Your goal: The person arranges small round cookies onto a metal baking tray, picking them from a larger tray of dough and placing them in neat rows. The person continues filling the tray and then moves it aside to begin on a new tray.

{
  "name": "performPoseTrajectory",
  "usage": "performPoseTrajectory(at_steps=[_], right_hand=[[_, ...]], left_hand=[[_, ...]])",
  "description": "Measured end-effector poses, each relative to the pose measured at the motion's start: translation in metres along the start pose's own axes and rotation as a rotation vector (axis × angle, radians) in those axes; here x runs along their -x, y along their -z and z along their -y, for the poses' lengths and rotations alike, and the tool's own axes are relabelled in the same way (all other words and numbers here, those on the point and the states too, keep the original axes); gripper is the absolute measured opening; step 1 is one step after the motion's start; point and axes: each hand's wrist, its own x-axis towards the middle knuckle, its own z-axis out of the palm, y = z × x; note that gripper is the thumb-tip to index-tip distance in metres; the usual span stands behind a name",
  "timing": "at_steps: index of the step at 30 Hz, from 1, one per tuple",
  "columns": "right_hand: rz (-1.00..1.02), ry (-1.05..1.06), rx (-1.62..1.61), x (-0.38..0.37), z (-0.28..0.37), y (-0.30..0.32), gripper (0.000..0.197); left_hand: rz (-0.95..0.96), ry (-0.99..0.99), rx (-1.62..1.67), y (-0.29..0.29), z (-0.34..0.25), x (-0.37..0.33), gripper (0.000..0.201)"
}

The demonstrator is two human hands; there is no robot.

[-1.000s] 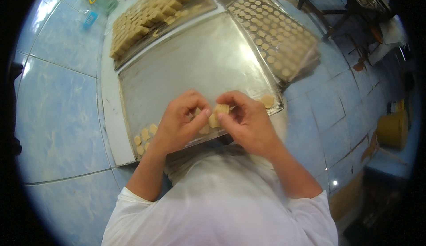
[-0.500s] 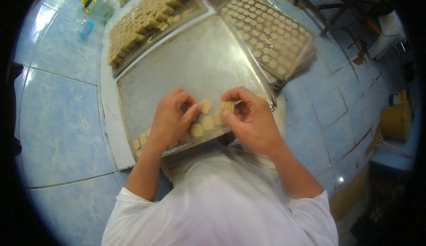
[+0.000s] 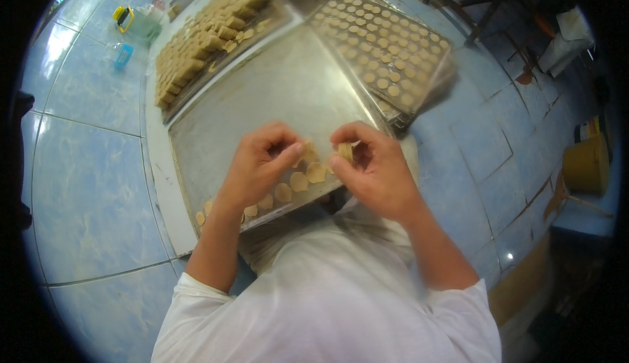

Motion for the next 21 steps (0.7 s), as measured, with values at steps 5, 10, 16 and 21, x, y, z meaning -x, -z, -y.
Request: performPoseTrajectory(at_steps=[5,10,16,21], right_hand=[[-0.021,0.182,0.292,-0.005,0.002,-0.006,0.016],[-0.179,0.28,0.826,-0.018,0.007,-0.002,0.013],[-0.075,0.295,1.046,-0.038,0.006,-0.001,0.017],[-0.016,0.243,1.103,-0.041,0.009,0.005,0.022]], left_hand=[[0.013,-0.053,-0.026,-0.011,-0.002,-0.002,0.015],[-0.116,-0.108,-0.325,-0.012,0.003,-0.004,0.013],[-0.027,-0.021,-0.223,-0.009,0.01,-0.007,0.012],[-0.102,-0.055,-0.419,-0.008,0.014,-0.012,0.015]])
